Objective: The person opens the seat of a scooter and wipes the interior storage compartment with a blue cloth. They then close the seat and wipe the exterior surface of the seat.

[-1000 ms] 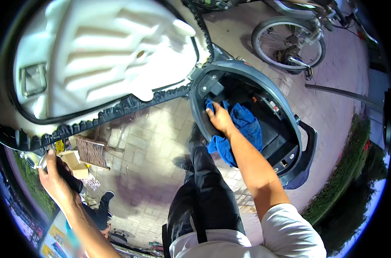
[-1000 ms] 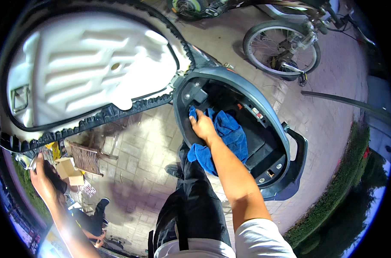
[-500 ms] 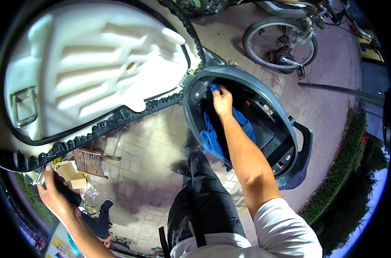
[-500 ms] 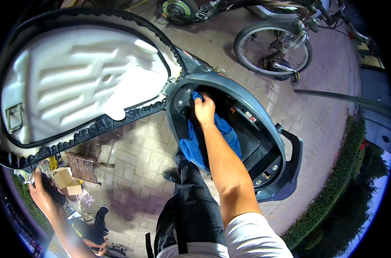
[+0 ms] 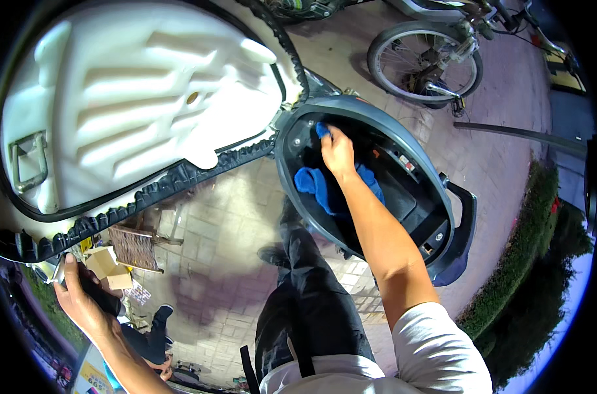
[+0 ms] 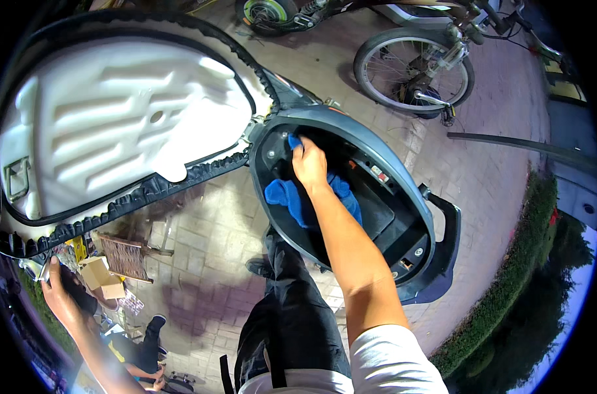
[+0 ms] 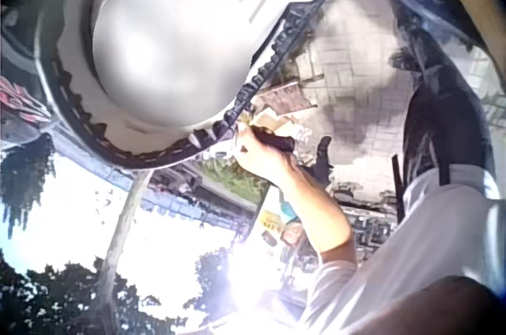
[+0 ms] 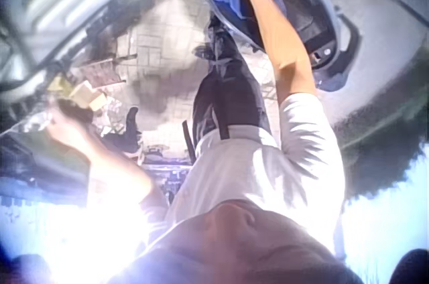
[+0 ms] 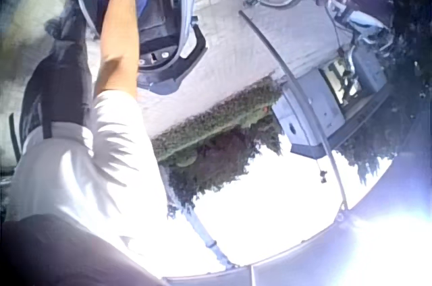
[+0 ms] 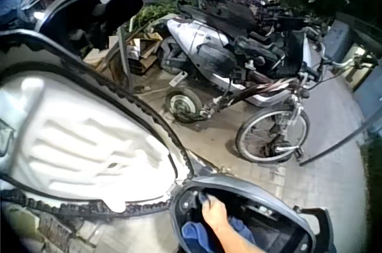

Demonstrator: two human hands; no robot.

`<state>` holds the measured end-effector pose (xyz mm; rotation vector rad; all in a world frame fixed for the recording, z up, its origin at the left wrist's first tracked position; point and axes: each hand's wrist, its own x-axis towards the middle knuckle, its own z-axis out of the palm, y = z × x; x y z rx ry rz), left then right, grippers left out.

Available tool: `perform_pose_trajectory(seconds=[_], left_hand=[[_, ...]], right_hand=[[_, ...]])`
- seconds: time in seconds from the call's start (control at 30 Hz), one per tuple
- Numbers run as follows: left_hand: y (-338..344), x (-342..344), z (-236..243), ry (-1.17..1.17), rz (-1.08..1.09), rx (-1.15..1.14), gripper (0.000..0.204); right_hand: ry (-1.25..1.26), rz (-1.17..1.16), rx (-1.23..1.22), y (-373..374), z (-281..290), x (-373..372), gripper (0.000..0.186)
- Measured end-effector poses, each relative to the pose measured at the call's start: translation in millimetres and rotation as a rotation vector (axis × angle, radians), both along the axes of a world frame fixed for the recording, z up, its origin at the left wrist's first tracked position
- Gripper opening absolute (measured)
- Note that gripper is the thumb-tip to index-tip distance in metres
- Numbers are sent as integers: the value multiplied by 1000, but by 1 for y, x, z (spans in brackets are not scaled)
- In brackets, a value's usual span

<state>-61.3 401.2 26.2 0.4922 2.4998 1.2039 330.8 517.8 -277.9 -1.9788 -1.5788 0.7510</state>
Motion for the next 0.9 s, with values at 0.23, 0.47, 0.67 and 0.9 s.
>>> perform_pose_trajectory(seconds=[0.23, 0.47, 0.67, 0.9], left_hand=[[2, 8, 3, 30, 38, 17, 23], [0, -1, 1, -7, 3, 6, 28], [1, 5, 3, 9, 22, -6, 26], [-1, -3, 2, 37, -19, -3, 25]], right_hand=[[-138, -45, -205, -12, -12, 1, 32], [715, -1375, -37, 41, -41, -16, 29], [684, -978, -185, 26, -8, -46, 22], [881, -659, -53, 5, -2, -11, 33]])
